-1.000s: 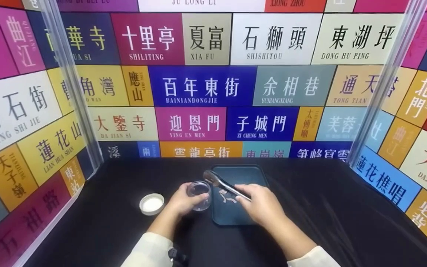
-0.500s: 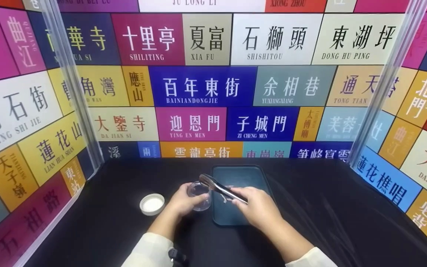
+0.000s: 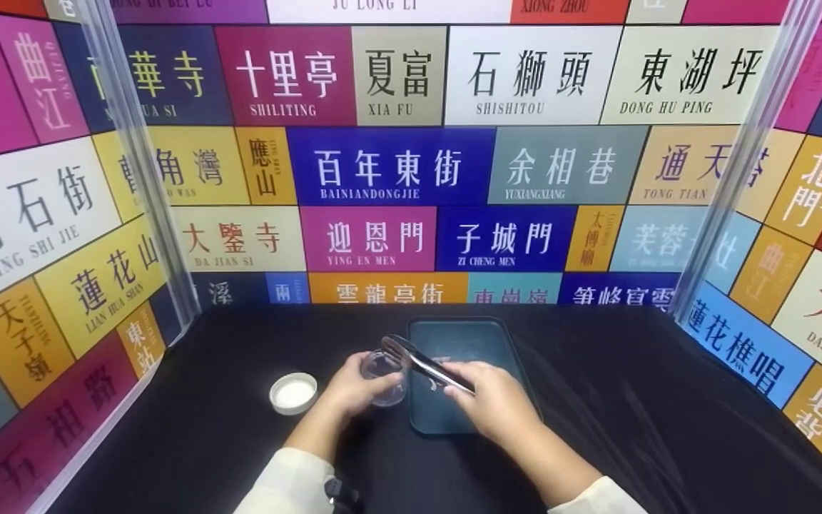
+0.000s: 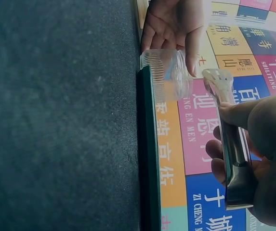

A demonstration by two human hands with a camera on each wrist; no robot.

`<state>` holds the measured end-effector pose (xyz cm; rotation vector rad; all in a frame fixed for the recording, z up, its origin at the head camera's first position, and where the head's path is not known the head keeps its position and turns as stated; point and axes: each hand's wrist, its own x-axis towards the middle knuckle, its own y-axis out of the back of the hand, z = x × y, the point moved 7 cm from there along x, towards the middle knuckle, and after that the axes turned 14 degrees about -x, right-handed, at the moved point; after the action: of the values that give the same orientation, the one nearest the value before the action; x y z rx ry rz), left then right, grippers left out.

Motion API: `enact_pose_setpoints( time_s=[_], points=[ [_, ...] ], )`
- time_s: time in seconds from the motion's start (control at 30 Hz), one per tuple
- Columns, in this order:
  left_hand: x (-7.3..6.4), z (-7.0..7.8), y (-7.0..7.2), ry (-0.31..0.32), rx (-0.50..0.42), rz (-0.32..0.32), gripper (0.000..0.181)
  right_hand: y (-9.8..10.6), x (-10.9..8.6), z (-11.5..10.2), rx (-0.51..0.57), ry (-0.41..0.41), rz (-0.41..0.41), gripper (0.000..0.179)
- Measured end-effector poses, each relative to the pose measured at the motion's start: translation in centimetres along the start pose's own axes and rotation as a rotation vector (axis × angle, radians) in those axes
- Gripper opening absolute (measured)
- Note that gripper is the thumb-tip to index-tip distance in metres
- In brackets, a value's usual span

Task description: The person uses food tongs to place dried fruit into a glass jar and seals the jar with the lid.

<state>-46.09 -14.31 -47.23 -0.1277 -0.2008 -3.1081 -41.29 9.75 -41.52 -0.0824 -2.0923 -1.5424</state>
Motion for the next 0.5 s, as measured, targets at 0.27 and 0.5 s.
enact_pose_setpoints(
  time_s=[0.27, 0.5],
  points=[
    [-0.1, 0.0, -0.1, 0.004, -0.005, -0.008, 0.086, 0.2, -0.1, 0.2, 0.002, -0.016, -0.005, 0.041],
    [0.0, 0.0, -0.1, -0.003, -0.02, -0.021, 0.084, 0.3, 0.2, 1.3, -0.029, -0.11, -0.035, 0.054]
  ],
)
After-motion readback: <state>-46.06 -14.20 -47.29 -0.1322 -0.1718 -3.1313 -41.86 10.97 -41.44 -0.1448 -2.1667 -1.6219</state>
